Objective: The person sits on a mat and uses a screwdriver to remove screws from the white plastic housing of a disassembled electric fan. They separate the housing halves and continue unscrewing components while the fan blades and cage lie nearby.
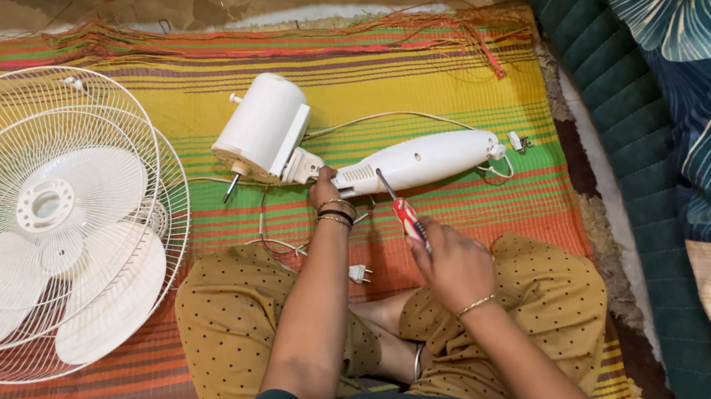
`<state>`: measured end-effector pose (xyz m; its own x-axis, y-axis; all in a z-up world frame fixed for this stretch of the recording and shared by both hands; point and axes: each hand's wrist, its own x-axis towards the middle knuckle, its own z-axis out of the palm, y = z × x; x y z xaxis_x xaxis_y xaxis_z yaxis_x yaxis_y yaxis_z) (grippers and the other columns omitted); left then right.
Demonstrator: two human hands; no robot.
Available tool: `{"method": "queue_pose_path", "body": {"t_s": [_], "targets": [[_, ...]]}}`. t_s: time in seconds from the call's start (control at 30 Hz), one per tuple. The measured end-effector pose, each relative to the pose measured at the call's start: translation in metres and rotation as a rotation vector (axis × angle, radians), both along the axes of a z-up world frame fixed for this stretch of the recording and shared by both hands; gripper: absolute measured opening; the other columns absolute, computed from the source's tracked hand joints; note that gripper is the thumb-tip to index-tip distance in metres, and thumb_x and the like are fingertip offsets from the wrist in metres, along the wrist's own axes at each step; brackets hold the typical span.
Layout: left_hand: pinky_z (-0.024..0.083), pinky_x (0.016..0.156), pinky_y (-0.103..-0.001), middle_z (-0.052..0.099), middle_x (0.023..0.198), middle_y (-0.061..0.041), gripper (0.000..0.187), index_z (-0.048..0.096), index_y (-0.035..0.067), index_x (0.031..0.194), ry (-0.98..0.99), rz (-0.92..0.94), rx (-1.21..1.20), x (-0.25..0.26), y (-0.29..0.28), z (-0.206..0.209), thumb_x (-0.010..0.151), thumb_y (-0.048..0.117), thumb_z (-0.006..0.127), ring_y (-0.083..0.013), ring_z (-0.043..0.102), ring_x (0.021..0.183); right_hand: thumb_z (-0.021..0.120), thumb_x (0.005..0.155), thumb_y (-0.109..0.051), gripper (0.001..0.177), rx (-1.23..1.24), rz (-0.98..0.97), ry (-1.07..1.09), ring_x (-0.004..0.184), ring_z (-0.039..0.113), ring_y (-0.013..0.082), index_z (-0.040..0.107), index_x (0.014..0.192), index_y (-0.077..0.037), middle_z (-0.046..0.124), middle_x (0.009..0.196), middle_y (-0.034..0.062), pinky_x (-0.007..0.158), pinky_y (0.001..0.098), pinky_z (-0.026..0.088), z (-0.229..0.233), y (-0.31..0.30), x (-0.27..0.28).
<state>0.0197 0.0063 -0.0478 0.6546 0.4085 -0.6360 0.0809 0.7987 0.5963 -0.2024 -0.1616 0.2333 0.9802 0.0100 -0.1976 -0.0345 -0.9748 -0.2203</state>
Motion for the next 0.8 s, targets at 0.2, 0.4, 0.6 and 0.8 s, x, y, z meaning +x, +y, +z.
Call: {"method": "queue_pose_path", "body": {"t_s": [0.2,0.4,0.6,0.8], "targets": [[0.056,0.059,-0.047,0.067,0.082,-0.014,0.027,0.063,-0.007,0.087,-0.011,0.011,-0.042,-0.003,-0.001,0.010,0.070,0.013,0.068,-0.0291,0.066,0.064,0.071,0.069,-0.030,0.060,0.019,0.379,-0.613,0.114,0.059,0.0357,0.062,0.127,-0.017,0.063,0.126,0.0130,0.090,0.0460,0.050,0.008,-0.002,-0.006],[0.056,0.059,-0.047,0.066,0.084,-0.014,0.028,0.063,-0.007,0.089,0.001,0.012,-0.044,-0.007,0.000,0.022,0.071,0.014,0.068,-0.0292,0.065,0.065,0.061,0.104,-0.050,0.060,-0.086,-0.047,0.137,0.113,0.066,0.0278,0.042,0.155,-0.025,0.066,0.124,0.0078,0.101,0.0409,0.050,0.011,0.002,-0.001],[0.056,0.057,-0.049,0.066,0.084,-0.015,0.028,0.062,-0.008,0.088,0.046,0.009,-0.038,-0.009,0.000,0.027,0.070,0.012,0.068,-0.0302,0.066,0.065,0.066,0.071,-0.036,0.073,-0.129,0.371,-0.696,0.118,0.059,0.0335,0.054,0.141,-0.018,0.059,0.140,0.0171,0.094,0.0469,0.048,-0.004,-0.004,-0.008],[0.056,0.057,-0.049,0.066,0.085,-0.015,0.028,0.063,-0.009,0.088,0.024,-0.001,-0.027,-0.005,0.001,0.020,0.070,0.013,0.067,-0.0301,0.065,0.064,0.056,0.102,-0.051,0.063,-0.010,-0.025,0.000,0.113,0.060,0.0303,0.040,0.157,-0.025,0.060,0.131,0.0097,0.107,0.0466,0.044,-0.020,-0.007,-0.005]]}}
